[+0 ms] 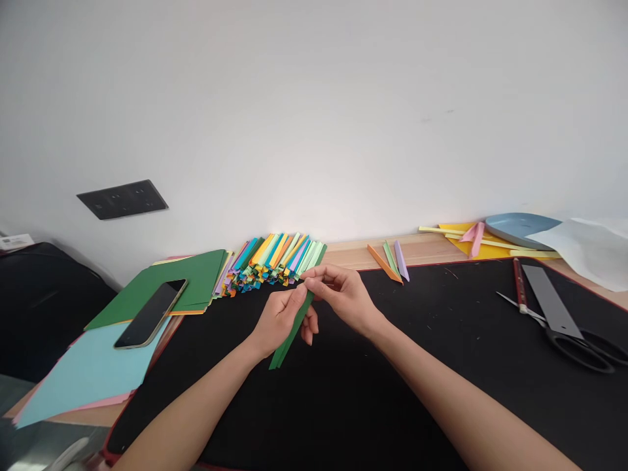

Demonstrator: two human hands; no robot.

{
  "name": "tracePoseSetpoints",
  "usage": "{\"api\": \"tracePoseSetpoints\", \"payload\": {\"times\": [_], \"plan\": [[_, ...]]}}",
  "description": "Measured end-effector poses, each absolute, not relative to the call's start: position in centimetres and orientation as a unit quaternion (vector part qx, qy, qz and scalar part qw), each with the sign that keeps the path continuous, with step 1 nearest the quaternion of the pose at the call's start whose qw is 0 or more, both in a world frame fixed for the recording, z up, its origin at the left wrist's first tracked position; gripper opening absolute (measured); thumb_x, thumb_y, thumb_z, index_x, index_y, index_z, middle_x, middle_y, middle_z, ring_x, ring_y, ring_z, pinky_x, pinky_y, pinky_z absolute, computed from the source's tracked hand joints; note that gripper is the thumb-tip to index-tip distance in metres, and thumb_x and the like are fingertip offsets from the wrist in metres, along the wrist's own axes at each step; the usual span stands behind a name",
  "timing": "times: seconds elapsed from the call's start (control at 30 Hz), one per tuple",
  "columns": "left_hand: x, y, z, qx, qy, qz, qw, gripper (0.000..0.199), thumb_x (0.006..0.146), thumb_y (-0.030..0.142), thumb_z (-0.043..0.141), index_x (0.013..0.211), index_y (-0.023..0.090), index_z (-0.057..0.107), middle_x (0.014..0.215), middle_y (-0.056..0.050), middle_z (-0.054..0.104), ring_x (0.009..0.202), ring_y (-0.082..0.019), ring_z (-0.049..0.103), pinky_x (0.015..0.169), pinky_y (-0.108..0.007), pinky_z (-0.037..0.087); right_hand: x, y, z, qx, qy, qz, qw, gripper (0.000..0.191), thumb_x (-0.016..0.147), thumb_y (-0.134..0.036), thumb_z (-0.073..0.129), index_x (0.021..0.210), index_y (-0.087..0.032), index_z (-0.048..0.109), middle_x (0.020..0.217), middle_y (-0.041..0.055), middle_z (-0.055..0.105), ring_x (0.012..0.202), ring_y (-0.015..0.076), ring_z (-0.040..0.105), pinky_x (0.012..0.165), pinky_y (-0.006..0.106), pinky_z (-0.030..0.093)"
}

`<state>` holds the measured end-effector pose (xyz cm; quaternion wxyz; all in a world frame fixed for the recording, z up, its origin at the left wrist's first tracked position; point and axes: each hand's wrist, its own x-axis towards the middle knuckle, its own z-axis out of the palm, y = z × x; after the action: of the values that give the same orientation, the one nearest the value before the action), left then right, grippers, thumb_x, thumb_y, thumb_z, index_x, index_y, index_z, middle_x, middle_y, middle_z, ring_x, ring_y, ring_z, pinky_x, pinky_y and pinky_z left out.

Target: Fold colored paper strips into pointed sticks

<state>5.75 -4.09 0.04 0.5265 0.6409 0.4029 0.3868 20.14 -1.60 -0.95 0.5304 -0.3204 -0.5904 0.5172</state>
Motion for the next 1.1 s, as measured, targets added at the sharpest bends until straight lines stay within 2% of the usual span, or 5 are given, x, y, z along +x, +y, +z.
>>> {"api": "tracePoseSetpoints", "payload": {"times": [0.43,0.6,0.7,0.87,1.1], "plan": [[6.0,-4.2,-0.3,0.596,0.363,0.39,0.601,0.055,0.086,0.054,0.039,0.075,0.004,0.061,0.071,-0.017,0.068,0.045,-0.016,0.061,0.044,-0.025,0.046,19.8,-1.5,-1.4,-0.328,-0.555,0.545,0.536,0.026,0.077,-0.041,0.063,0.09,-0.019,0.067,0.071,0.0007,0.06,0.062,0.0123,0.054,0.059,0.025,0.046],[5.6,-3.6,-0.4,0.567,0.365,0.394,0.625,0.055,0.086,0.053,0.04,0.1,0.005,0.06,0.067,-0.012,0.068,0.034,-0.014,0.055,0.034,-0.023,0.039,19.8,-1.0,-1.5,-0.328,-0.522,0.56,0.553,0.035,0.077,-0.046,0.061,0.099,-0.019,0.065,0.083,0.0045,0.066,0.072,0.0153,0.061,0.069,0.03,0.052],[5.5,-3.3,-0.4,0.548,0.383,0.413,0.619,0.054,0.085,0.053,0.041,0.098,0.005,0.061,0.064,-0.01,0.068,0.028,-0.011,0.049,0.028,-0.021,0.032,19.8,-0.8,-1.6,-0.327,-0.518,0.552,0.566,0.036,0.077,-0.049,0.06,0.094,-0.018,0.066,0.086,0.006,0.066,0.075,0.0169,0.062,0.071,0.033,0.054],[5.5,-3.1,-0.1,0.521,0.405,0.398,0.637,0.055,0.085,0.053,0.04,0.103,0.005,0.06,0.06,-0.009,0.066,0.026,-0.011,0.047,0.027,-0.02,0.027,19.9,-0.8,-1.7,-0.331,-0.591,0.457,0.577,0.038,0.082,-0.05,0.052,0.069,-0.017,0.067,0.094,0.0082,0.064,0.097,0.0237,0.06,0.078,0.035,0.053],[5.6,-2.8,0.0,0.507,0.418,0.334,0.676,0.053,0.085,0.053,0.041,0.092,0.005,0.062,0.057,-0.011,0.066,0.024,-0.01,0.044,0.027,-0.021,0.027,20.2,-1.0,-1.8,-0.33,-0.694,0.329,0.549,0.039,0.089,-0.043,0.044,0.069,-0.02,0.067,0.1,0.0092,0.06,0.112,0.0251,0.052,0.079,0.033,0.052]]}}
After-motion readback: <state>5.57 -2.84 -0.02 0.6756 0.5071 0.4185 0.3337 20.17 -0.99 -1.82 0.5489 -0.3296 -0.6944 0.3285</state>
